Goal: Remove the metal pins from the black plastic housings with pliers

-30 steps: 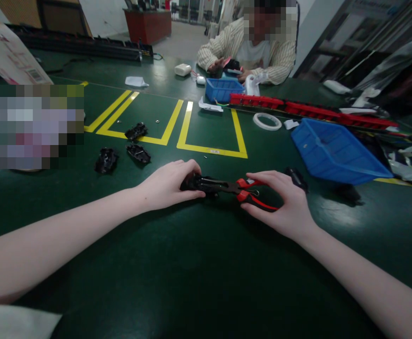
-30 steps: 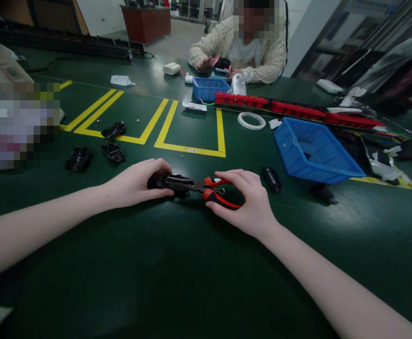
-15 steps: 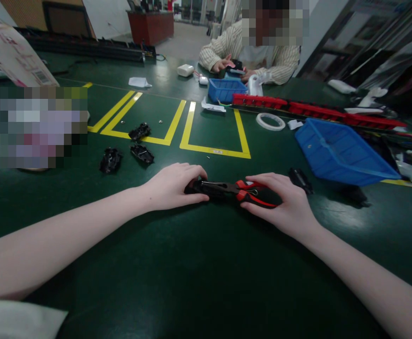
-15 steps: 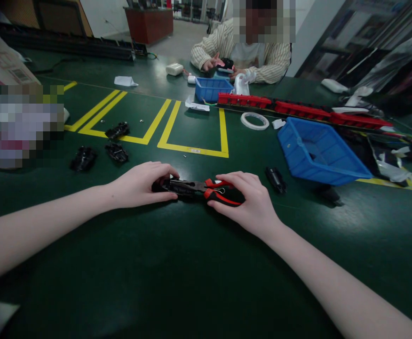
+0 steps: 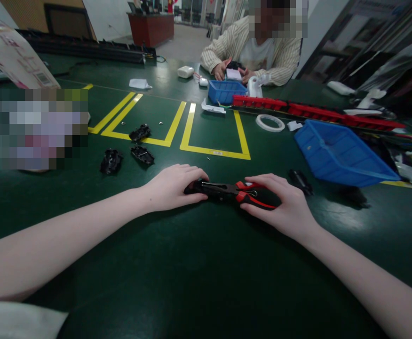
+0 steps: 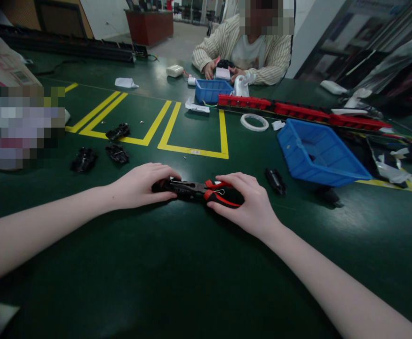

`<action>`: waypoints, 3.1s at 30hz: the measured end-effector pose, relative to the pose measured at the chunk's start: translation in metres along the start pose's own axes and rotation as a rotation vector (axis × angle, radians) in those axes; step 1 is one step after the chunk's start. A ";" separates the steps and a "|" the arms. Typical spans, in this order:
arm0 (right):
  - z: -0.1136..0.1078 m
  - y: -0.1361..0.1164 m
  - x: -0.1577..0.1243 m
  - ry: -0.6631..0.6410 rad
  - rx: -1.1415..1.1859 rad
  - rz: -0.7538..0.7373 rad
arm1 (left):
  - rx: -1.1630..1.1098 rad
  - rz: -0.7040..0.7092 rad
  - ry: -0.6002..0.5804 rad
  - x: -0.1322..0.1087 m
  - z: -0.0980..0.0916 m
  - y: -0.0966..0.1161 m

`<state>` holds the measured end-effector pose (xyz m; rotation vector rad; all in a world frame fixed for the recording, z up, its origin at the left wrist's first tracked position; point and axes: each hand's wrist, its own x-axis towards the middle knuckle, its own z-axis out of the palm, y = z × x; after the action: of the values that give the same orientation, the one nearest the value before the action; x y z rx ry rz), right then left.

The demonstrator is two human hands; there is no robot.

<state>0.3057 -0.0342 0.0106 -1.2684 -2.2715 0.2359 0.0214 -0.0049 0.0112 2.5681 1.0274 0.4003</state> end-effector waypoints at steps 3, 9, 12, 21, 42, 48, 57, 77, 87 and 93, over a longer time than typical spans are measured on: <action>0.000 0.001 0.000 -0.014 0.008 -0.003 | 0.005 0.015 0.000 0.000 0.001 -0.001; 0.000 0.000 0.000 -0.018 0.014 -0.004 | 0.000 0.001 0.014 0.000 0.001 -0.002; -0.001 -0.001 0.000 0.002 0.015 -0.005 | -0.012 -0.004 0.023 0.000 0.002 -0.002; 0.000 0.000 0.000 -0.010 0.014 -0.022 | -0.044 -0.010 0.025 0.000 0.001 -0.001; 0.002 -0.002 -0.004 0.040 -0.061 -0.144 | -0.032 0.027 -0.034 0.003 0.001 -0.001; 0.000 -0.005 -0.003 0.010 0.006 -0.120 | -0.005 0.048 -0.056 0.004 0.001 0.000; 0.000 -0.007 -0.005 0.044 -0.025 -0.135 | 0.004 0.050 -0.083 0.007 0.000 -0.001; -0.002 -0.011 -0.003 -0.006 0.047 -0.120 | -0.148 0.031 -0.108 0.008 -0.004 -0.001; -0.001 -0.015 -0.001 0.003 0.089 -0.077 | -0.158 0.041 -0.099 0.007 -0.002 -0.001; -0.001 -0.015 0.000 -0.033 0.082 -0.073 | -0.144 0.040 -0.104 0.007 -0.001 -0.001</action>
<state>0.2951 -0.0426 0.0173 -1.1456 -2.3067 0.3229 0.0256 0.0008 0.0131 2.4567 0.8789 0.3339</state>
